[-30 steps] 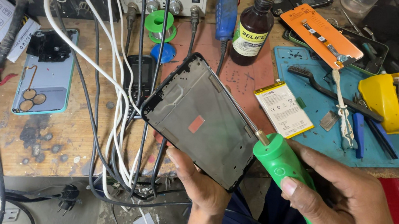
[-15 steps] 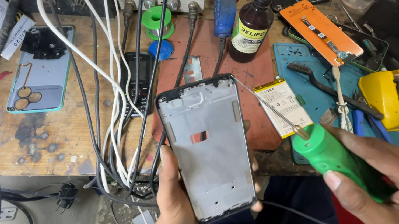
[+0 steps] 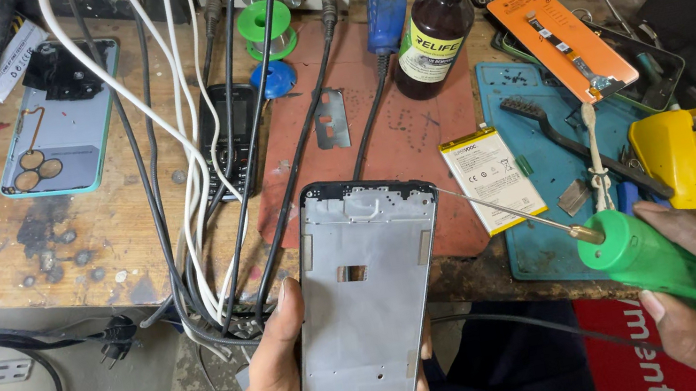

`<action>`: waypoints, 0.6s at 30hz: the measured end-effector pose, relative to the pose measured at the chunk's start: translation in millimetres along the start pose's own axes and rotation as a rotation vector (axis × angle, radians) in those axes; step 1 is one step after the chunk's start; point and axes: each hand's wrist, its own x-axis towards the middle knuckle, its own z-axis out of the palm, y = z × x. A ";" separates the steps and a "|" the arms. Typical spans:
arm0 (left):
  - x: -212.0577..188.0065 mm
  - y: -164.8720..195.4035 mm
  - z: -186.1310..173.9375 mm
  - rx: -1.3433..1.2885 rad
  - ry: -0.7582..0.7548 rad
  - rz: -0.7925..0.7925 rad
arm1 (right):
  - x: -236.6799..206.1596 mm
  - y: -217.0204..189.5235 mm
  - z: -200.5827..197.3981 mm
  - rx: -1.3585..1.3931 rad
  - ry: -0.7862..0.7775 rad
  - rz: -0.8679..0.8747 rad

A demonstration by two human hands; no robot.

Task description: The person holds a disassembled smartphone, peels the old battery out of the frame, then heats the inside of the empty phone frame with a soldering iron and scrapes the softened adhesive residue from the frame using a white plastic pry tool.

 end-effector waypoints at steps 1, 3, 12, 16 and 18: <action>-0.2 0.0 -0.3 0.006 0.001 -0.004 | 0.2 0.1 -0.5 0.009 0.012 -0.004; 0.2 -0.1 -0.7 0.026 -0.007 -0.005 | 0.0 0.4 -0.7 0.050 0.041 -0.020; 7.8 -6.1 0.4 -0.065 -0.046 -0.026 | -7.8 5.5 4.9 0.035 -0.013 0.128; 8.7 -5.3 0.8 -0.061 -0.014 -0.039 | -8.5 9.1 6.1 0.029 -0.050 0.130; 8.6 -5.2 1.2 -0.041 -0.006 -0.028 | -8.0 10.3 5.7 0.012 -0.057 0.121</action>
